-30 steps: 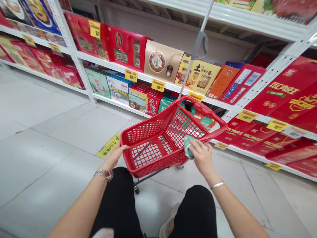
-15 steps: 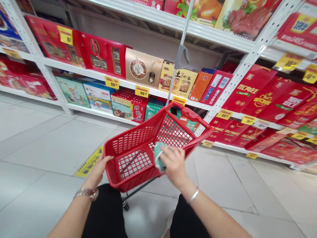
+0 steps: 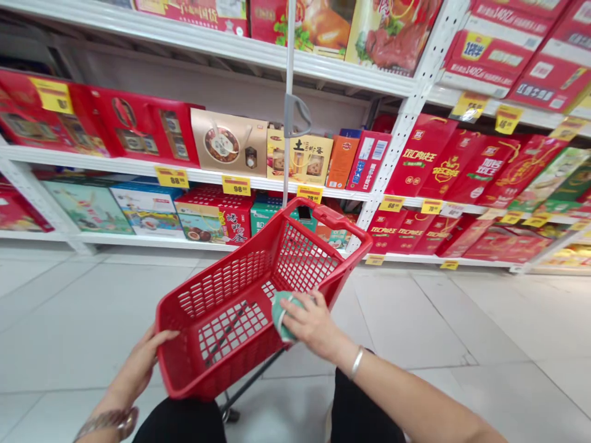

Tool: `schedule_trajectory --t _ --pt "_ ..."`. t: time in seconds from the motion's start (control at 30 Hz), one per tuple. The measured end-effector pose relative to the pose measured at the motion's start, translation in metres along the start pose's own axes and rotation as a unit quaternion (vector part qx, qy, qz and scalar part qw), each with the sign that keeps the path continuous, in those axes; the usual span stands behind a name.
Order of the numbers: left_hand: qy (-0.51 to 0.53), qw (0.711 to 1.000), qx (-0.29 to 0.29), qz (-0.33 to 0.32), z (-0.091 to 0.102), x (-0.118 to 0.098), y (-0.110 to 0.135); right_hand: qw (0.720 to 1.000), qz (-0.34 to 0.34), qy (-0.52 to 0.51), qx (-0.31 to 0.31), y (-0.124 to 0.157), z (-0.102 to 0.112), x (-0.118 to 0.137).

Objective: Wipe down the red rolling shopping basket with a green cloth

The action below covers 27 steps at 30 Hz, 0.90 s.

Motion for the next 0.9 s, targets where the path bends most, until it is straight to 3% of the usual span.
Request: schedule_trajectory --t 0.1,0.2,0.3,0.37,0.43,0.53,0.7,0.8,0.9 --pt "0.048 0.995 0.065 0.055 0.005 0.005 -0.008 0.998 -0.01 0.055 0.021 0.017 0.032 -0.057" --pt "0.046 0.995 0.074 0.055 0.009 0.005 -0.009 0.992 -0.034 0.114 0.04 0.031 0.065 -0.111" --pt "0.042 0.995 0.07 0.056 0.009 0.002 -0.004 0.98 -0.101 0.161 0.062 0.038 0.092 -0.16" --pt "0.043 0.995 0.066 0.057 0.008 -0.001 -0.001 0.969 -0.156 0.18 0.057 0.037 0.104 -0.182" --pt "0.044 0.996 0.058 0.058 0.006 -0.004 0.003 0.963 -0.195 0.186 0.032 0.031 0.108 -0.189" --pt "0.047 0.996 0.047 0.056 0.003 -0.009 0.009 0.971 -0.179 0.155 -0.023 0.011 0.096 -0.16" --pt "0.059 0.993 0.075 0.07 0.0 -0.013 0.016 0.996 -0.048 0.004 -0.069 -0.027 0.035 -0.032" --pt "0.072 0.991 0.086 0.07 0.0 -0.011 0.018 0.997 0.026 -0.068 -0.025 -0.036 0.0 0.042" --pt "0.082 0.989 0.1 0.066 0.003 -0.009 0.018 0.994 0.044 -0.096 0.026 -0.03 -0.019 0.073"
Point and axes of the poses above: each hand's wrist, its own y-axis away from the middle knuckle, its own z-axis out of the back of the hand, x = y × z, the point moved 2 cm from there along -y, towards the middle knuckle, and after that the axes turned 10 degrees about -y, right-handed, at the moved point
